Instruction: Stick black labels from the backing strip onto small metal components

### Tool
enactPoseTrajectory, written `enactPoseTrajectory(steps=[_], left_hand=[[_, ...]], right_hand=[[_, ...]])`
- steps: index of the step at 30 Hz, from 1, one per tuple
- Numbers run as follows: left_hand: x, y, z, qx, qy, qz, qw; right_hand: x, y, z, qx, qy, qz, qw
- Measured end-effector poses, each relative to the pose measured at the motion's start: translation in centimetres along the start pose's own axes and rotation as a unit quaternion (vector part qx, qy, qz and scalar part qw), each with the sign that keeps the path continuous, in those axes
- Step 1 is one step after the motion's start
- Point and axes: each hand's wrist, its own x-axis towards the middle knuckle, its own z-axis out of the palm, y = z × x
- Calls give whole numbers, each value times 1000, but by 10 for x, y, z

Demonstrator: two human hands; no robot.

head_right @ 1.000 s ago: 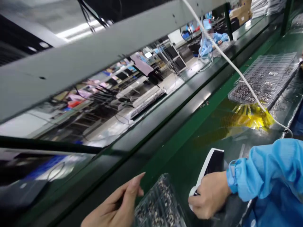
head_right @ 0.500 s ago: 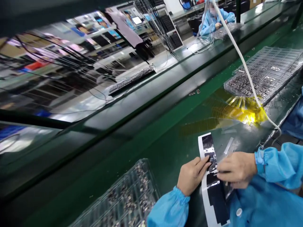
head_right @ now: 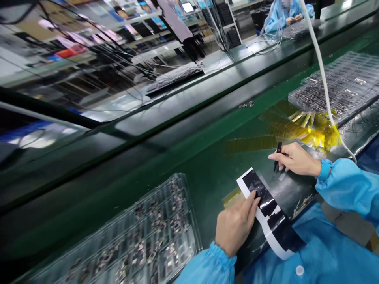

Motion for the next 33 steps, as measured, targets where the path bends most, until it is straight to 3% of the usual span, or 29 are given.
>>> enactPoseTrajectory(steps=[4,9,16,21,28,33], left_hand=[[11,-12,6,4,-11,-39,999],[15,-14,9,-9,-69,-36,997],[11,-14,7,-55,-74,-42,995],[10,-13,6,-86,-85,-51,991],[17,-18,-5,-151,-145,-110,972],[19,-19,-9,-157,-179,-117,964]], right_hand=[[22,-3,1,18,-116,23,993],[48,-18,4,-98,-162,-33,981],[86,-31,37,150,-234,79,957],[95,-13,58,184,-233,118,948],[91,-10,59,169,-232,116,951],[93,-15,58,155,-237,98,954]])
